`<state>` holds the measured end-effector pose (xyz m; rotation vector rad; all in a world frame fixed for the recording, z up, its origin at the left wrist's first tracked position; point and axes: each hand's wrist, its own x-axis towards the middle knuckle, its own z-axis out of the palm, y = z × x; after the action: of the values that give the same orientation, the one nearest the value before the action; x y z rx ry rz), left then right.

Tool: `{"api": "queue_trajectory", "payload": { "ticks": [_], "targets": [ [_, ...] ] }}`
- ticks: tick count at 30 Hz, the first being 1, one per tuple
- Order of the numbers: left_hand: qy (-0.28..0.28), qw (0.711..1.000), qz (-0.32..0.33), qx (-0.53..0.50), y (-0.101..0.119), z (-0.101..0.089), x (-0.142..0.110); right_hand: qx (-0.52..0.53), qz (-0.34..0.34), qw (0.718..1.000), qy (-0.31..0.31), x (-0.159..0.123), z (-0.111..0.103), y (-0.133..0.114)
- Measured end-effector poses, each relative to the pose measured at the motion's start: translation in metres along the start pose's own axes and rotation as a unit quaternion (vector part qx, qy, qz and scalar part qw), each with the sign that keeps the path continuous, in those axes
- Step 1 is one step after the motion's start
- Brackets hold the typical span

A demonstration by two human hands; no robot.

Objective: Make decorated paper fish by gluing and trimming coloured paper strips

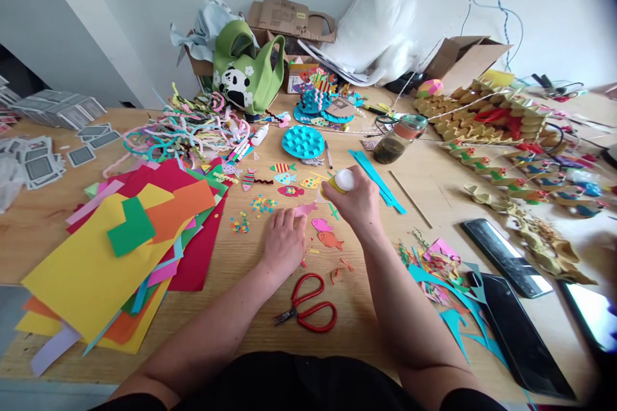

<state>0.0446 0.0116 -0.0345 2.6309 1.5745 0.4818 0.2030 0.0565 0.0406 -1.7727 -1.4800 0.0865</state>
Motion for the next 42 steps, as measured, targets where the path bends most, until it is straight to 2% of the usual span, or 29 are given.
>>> {"api": "queue_trajectory", "payload": {
  "ticks": [7, 12, 18, 25, 31, 34, 38, 42],
  "targets": [
    [0.003, 1.000, 0.001, -0.001, 0.000, -0.001, 0.000, 0.001, -0.022, 0.997, -0.076, -0.006, 0.020, 0.004],
    [0.002, 1.000, 0.003, -0.002, -0.001, 0.000, 0.000, -0.021, -0.030, 0.995, -0.089, -0.007, 0.026, 0.010],
    [0.000, 1.000, -0.002, -0.005, 0.000, 0.000, 0.000, 0.016, -0.010, 0.999, -0.050, -0.006, 0.013, 0.000],
    [0.002, 1.000, -0.002, 0.001, 0.000, 0.000, 0.000, 0.054, -0.028, 0.997, -0.039, -0.009, 0.014, -0.006],
    [-0.002, 1.000, 0.002, 0.002, 0.000, 0.000, 0.000, 0.069, -0.028, 0.996, 0.047, -0.005, -0.001, -0.008],
    [0.000, 1.000, 0.001, 0.000, 0.000, -0.001, 0.000, 0.071, -0.031, 0.997, 0.006, -0.006, 0.001, -0.009],
    [0.003, 1.000, 0.002, 0.001, 0.000, -0.001, 0.000, 0.056, -0.046, 0.994, -0.080, -0.013, 0.021, -0.005],
    [0.006, 1.000, 0.004, -0.009, 0.000, -0.001, 0.000, 0.046, -0.047, 0.993, -0.100, -0.016, 0.036, 0.001]
  ]
}}
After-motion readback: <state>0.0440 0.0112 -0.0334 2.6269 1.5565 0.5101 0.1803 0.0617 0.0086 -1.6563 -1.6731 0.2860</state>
